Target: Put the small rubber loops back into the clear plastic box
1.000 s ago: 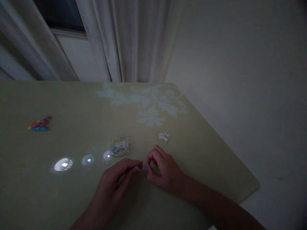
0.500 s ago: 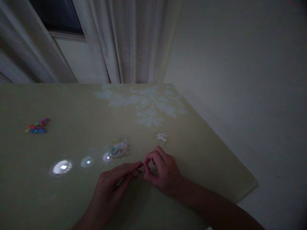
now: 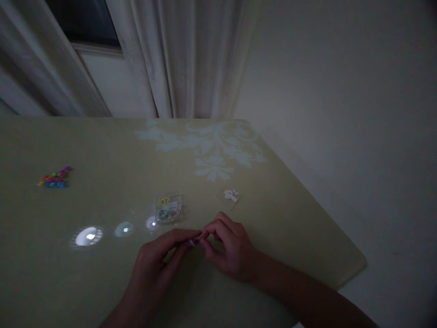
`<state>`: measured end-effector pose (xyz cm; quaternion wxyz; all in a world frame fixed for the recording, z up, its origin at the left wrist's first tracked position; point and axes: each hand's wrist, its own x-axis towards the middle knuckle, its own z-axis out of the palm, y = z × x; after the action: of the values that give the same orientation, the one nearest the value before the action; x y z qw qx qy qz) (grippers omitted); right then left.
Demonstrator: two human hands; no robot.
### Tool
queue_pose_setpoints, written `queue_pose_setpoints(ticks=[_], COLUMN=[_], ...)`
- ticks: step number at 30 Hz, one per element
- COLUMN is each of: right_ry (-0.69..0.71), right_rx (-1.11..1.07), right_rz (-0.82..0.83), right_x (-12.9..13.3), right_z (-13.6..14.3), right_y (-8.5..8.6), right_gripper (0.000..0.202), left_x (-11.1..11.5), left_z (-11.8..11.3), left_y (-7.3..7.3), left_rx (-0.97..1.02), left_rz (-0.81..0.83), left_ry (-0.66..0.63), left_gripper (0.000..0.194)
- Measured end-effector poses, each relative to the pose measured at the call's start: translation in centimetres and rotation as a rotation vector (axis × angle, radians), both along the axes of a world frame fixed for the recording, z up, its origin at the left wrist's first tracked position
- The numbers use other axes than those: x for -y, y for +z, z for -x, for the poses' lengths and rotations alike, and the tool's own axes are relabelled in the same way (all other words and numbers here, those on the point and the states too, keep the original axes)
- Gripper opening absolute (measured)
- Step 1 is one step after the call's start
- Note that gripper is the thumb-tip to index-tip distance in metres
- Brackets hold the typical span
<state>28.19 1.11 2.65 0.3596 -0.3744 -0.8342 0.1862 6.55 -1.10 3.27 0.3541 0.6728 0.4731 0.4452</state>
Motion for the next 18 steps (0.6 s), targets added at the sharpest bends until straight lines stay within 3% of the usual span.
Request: queue_pose_setpoints(ticks=[5,11,14,18], right_ry=[0.113,0.150,0.119,0.050], right_rx=[0.356,0.549,0.396,-0.098], right_rz=[0.033,-0.031,0.079,0.384], right_x=[-0.1,0.4,0.1,-0.2], right_z=[0.2,0.8,0.5,0.0], right_y=[-0.7,-1.6,-1.1,0.6], right_gripper=[0.021,0.019,0.013,0.005], left_x=[-0.2,-0.4,-0.6,-1.0], left_z=[0.4,0.6,0.6,0.4], left_y=[0.1,-0.1,0.0,0.3], left_rx=[0.003,0.017,0.041,0.067], left_rz=[-0.049,-0.038,-0.085,-0.147], left_ry=[0.155,0.123,0.079,0.003], left_gripper=[0.021,0.021,0.024,0.025])
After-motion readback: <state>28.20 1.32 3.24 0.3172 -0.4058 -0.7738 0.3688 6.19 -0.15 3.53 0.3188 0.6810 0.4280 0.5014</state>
